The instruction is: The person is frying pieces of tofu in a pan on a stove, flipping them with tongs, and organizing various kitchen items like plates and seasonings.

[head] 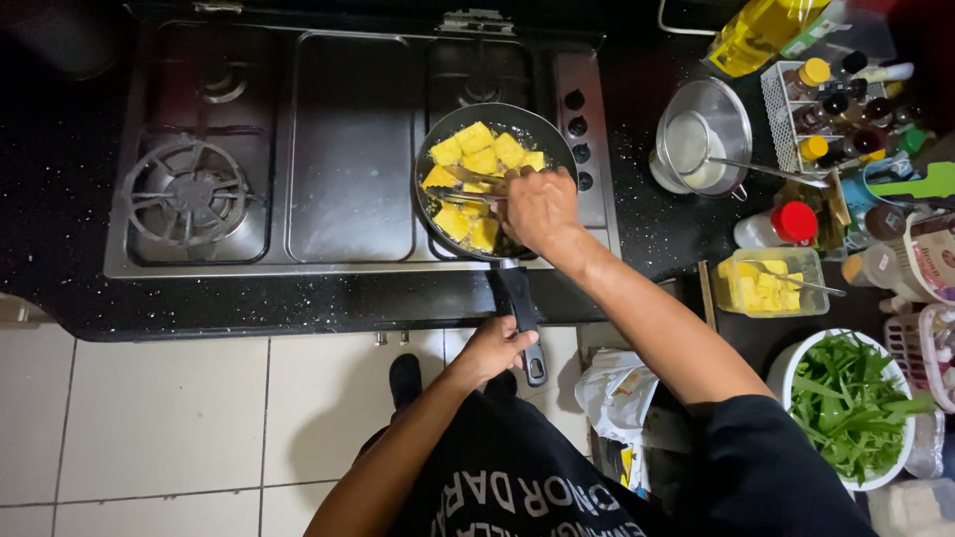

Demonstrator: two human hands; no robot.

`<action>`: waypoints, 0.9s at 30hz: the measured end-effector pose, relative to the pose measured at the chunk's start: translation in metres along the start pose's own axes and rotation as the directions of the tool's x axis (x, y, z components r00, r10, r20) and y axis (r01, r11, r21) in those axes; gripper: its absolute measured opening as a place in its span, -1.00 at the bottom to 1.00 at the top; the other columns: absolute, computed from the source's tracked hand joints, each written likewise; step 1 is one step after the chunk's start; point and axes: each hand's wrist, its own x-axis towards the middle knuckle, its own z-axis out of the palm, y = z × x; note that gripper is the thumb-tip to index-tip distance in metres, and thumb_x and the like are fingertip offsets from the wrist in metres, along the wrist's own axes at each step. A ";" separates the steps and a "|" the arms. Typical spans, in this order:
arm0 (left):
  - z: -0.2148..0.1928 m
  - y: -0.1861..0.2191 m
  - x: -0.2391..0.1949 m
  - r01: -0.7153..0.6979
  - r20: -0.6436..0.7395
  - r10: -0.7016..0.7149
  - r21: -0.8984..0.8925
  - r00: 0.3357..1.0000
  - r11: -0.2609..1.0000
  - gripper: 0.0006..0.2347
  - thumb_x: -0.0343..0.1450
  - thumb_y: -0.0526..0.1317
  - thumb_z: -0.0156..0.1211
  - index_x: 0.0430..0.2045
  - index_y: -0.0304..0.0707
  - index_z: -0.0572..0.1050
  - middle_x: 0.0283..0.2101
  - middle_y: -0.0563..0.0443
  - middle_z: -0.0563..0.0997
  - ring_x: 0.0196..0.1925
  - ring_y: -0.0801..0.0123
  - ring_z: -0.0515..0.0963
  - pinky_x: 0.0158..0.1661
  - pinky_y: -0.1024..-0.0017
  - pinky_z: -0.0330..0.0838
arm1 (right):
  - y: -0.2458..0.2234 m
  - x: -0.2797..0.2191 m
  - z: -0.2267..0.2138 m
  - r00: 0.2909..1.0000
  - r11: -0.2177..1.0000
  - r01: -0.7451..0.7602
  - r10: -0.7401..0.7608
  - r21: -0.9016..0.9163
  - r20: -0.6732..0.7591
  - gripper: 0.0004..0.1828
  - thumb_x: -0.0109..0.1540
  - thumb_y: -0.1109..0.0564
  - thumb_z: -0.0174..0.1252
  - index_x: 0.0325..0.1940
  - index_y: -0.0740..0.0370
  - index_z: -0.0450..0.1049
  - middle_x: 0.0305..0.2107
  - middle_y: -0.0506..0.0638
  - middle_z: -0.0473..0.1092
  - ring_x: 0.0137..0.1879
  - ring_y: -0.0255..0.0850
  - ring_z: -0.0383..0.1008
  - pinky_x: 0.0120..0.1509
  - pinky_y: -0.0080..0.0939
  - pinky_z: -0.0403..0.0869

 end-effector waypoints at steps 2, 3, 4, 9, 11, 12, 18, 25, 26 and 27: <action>0.000 -0.004 0.003 -0.001 0.004 0.001 -0.020 1.000 1.000 -0.77 0.44 -0.10 0.21 -0.19 -0.27 0.53 -0.38 0.06 0.62 -0.50 0.44 0.59 -0.46 0.46 0.40 | 0.002 0.001 -0.006 0.999 1.000 -0.028 0.028 0.011 0.045 -0.61 0.14 -0.18 0.33 -0.28 0.20 0.56 -0.49 0.08 0.53 -0.39 0.01 0.58 -0.13 0.08 0.49; 0.000 -0.006 0.004 -0.002 0.005 0.003 -0.042 1.000 0.999 -0.76 0.44 -0.10 0.21 -0.19 -0.30 0.53 -0.37 0.05 0.63 -0.50 0.44 0.58 -0.46 0.46 0.41 | 0.003 0.002 -0.009 0.995 0.998 -0.054 0.052 0.022 0.090 -0.58 0.18 -0.21 0.31 -0.27 0.21 0.55 -0.50 0.09 0.52 -0.39 0.01 0.57 -0.12 0.09 0.48; 0.000 -0.005 0.003 -0.003 0.006 0.003 -0.042 1.000 0.999 -0.76 0.44 -0.10 0.21 -0.19 -0.30 0.53 -0.37 0.05 0.63 -0.50 0.44 0.58 -0.46 0.46 0.41 | 0.005 0.001 -0.013 0.994 0.998 -0.055 0.053 0.021 0.091 -0.58 0.18 -0.21 0.31 -0.27 0.21 0.55 -0.50 0.09 0.52 -0.39 0.01 0.57 -0.12 0.09 0.48; -0.001 -0.019 0.015 0.008 0.035 -0.003 -0.144 0.999 0.989 -0.78 0.44 -0.16 0.21 -0.17 -0.35 0.52 -0.34 0.01 0.62 -0.49 0.41 0.58 -0.42 0.44 0.51 | 0.021 -0.012 -0.028 0.998 0.998 -0.053 0.053 0.020 0.017 -0.58 0.22 -0.20 0.30 -0.13 0.19 0.53 -0.40 0.10 0.50 -0.32 0.05 0.56 -0.12 0.09 0.45; -0.001 -0.018 0.013 -0.019 0.026 0.023 -0.122 0.999 0.992 -0.78 0.45 -0.16 0.22 -0.17 -0.34 0.52 -0.33 0.01 0.61 -0.48 0.42 0.57 -0.42 0.45 0.52 | 0.024 -0.018 -0.038 0.999 0.999 -0.039 0.039 -0.017 -0.010 -0.57 0.18 -0.18 0.32 -0.11 0.19 0.52 -0.37 0.10 0.50 -0.29 0.04 0.56 -0.08 0.10 0.44; -0.001 -0.018 0.011 -0.046 0.019 0.049 -0.099 0.999 0.994 -0.79 0.45 -0.17 0.22 -0.18 -0.33 0.53 -0.33 0.00 0.60 -0.48 0.43 0.56 -0.42 0.45 0.52 | 0.026 -0.021 -0.042 0.999 0.998 -0.026 0.024 -0.055 -0.037 -0.56 0.14 -0.17 0.34 -0.10 0.18 0.51 -0.34 0.09 0.50 -0.26 0.03 0.56 -0.05 0.10 0.43; -0.001 -0.011 0.007 -0.001 0.004 0.002 -0.083 1.000 0.997 -0.80 0.44 -0.15 0.23 -0.16 -0.25 0.53 -0.34 0.02 0.60 -0.49 0.43 0.59 -0.45 0.46 0.51 | 0.039 -0.048 -0.054 0.999 0.996 -0.030 0.026 -0.086 -0.043 -0.57 0.12 -0.14 0.38 -0.09 0.14 0.51 -0.32 0.06 0.48 -0.13 0.02 0.51 -0.04 0.09 0.36; -0.002 -0.028 0.015 -0.054 -0.001 0.054 -0.078 0.999 0.995 -0.81 0.44 -0.14 0.24 -0.18 -0.21 0.54 -0.40 0.05 0.60 -0.53 0.48 0.59 -0.48 0.51 0.49 | 0.030 -0.072 -0.057 1.000 0.996 0.000 -0.001 -0.093 -0.011 -0.46 0.02 -0.12 0.41 0.01 0.10 0.53 -0.31 0.05 0.47 -0.13 0.00 0.49 -0.03 0.09 0.35; -0.001 -0.031 0.017 -0.065 -0.005 0.065 -0.107 0.998 0.992 -0.82 0.44 -0.15 0.25 -0.20 -0.23 0.55 -0.41 0.04 0.59 -0.54 0.48 0.57 -0.50 0.50 0.49 | 0.027 -0.074 -0.057 1.000 0.997 0.005 -0.006 -0.081 -0.005 -0.45 0.01 -0.12 0.41 0.02 0.10 0.53 -0.31 0.04 0.47 -0.12 -0.01 0.49 -0.03 0.08 0.35; -0.001 -0.035 0.019 -0.076 -0.009 0.075 -0.137 0.997 0.988 -0.83 0.43 -0.16 0.27 -0.21 -0.24 0.56 -0.42 0.04 0.58 -0.55 0.48 0.55 -0.51 0.50 0.49 | 0.024 -0.075 -0.056 1.000 0.998 0.011 -0.011 -0.068 0.001 -0.44 0.01 -0.11 0.41 0.04 0.09 0.53 -0.30 0.03 0.46 -0.12 -0.01 0.49 -0.03 0.07 0.34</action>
